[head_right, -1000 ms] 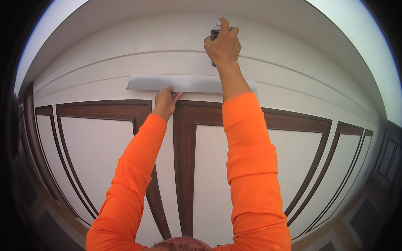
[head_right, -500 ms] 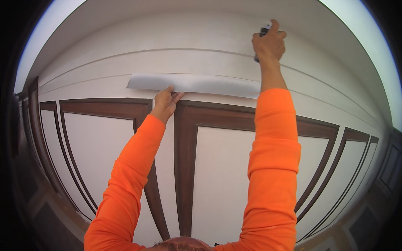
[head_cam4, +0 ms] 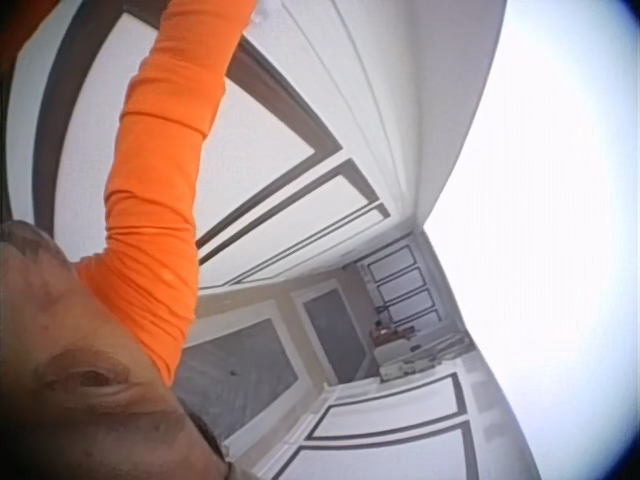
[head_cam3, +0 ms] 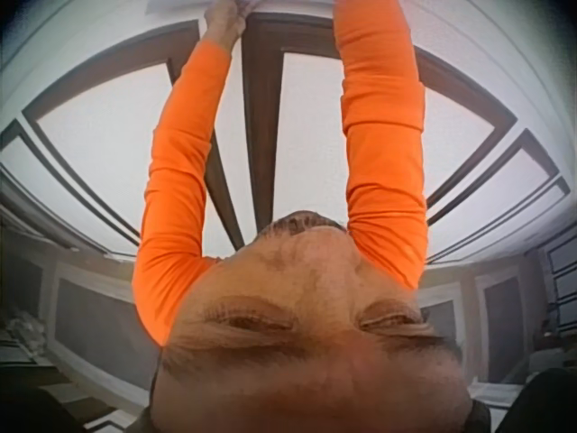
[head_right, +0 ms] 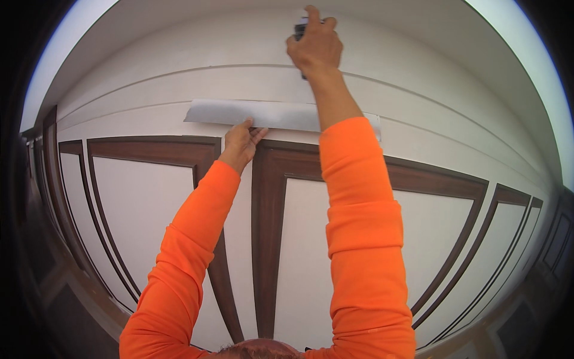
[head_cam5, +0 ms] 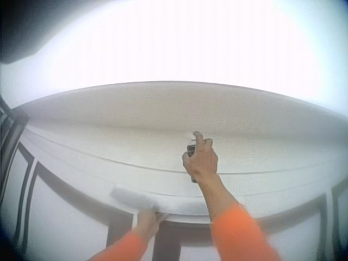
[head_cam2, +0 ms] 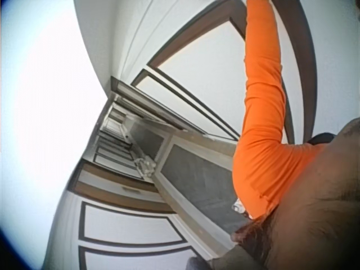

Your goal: The person applies adhesive to a strip of white wallpaper using a spray can and then smooths it onto the upper section of a wall above a door frame. The person climbs a ladder to reach the work area and repeats the application process on a second strip.

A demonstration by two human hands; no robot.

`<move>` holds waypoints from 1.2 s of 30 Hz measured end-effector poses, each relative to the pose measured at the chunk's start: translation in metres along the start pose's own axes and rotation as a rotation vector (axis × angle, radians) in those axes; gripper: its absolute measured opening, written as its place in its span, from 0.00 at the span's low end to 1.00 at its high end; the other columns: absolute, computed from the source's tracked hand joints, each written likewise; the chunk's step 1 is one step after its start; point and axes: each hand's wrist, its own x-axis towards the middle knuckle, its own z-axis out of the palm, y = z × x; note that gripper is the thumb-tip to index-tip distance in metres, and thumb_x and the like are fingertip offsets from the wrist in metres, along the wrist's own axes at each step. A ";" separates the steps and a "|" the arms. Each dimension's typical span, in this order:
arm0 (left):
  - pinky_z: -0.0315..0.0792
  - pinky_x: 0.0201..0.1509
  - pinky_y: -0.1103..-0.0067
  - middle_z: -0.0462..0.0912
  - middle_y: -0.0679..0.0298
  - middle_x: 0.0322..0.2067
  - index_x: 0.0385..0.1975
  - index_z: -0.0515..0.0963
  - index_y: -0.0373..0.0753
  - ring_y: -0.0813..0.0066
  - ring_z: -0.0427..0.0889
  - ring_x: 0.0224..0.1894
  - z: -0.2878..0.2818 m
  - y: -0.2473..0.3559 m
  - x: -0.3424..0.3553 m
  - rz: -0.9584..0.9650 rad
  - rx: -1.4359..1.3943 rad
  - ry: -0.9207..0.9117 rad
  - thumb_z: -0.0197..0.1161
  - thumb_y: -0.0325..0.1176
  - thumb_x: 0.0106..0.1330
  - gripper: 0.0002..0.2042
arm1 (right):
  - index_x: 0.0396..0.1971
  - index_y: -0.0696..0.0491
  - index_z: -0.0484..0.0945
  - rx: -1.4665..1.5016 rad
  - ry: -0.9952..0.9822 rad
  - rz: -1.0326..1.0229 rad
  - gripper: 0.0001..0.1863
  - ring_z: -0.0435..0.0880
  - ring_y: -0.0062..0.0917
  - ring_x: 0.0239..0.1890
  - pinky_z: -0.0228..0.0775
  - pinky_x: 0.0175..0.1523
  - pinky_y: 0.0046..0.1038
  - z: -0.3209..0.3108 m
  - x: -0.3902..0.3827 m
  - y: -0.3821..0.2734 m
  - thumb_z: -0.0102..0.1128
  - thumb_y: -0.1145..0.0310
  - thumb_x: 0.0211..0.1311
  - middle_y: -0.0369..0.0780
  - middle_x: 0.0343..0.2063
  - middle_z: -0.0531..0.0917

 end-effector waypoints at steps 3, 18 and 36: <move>0.84 0.54 0.66 0.64 0.48 0.55 0.62 0.56 0.20 0.54 0.77 0.48 -0.003 0.002 0.002 0.010 0.018 -0.018 0.51 0.25 0.74 0.22 | 0.65 0.44 0.64 0.082 -0.033 -0.013 0.38 0.83 0.47 0.46 0.75 0.56 0.42 -0.001 -0.008 -0.027 0.66 0.57 0.52 0.51 0.54 0.73; 0.85 0.53 0.65 0.68 0.54 0.48 0.53 0.63 0.26 0.58 0.76 0.45 0.000 0.001 -0.002 -0.002 -0.036 0.007 0.54 0.25 0.73 0.14 | 0.66 0.42 0.60 -0.305 0.158 0.391 0.38 0.82 0.51 0.48 0.75 0.57 0.45 -0.090 -0.050 0.128 0.63 0.58 0.54 0.54 0.53 0.71; 0.85 0.53 0.66 0.69 0.54 0.49 0.55 0.63 0.26 0.59 0.76 0.43 0.002 0.003 -0.006 -0.014 -0.020 0.018 0.54 0.25 0.73 0.16 | 0.64 0.40 0.64 -0.165 0.051 0.189 0.37 0.83 0.50 0.46 0.77 0.52 0.46 -0.062 -0.076 0.066 0.67 0.60 0.52 0.53 0.51 0.72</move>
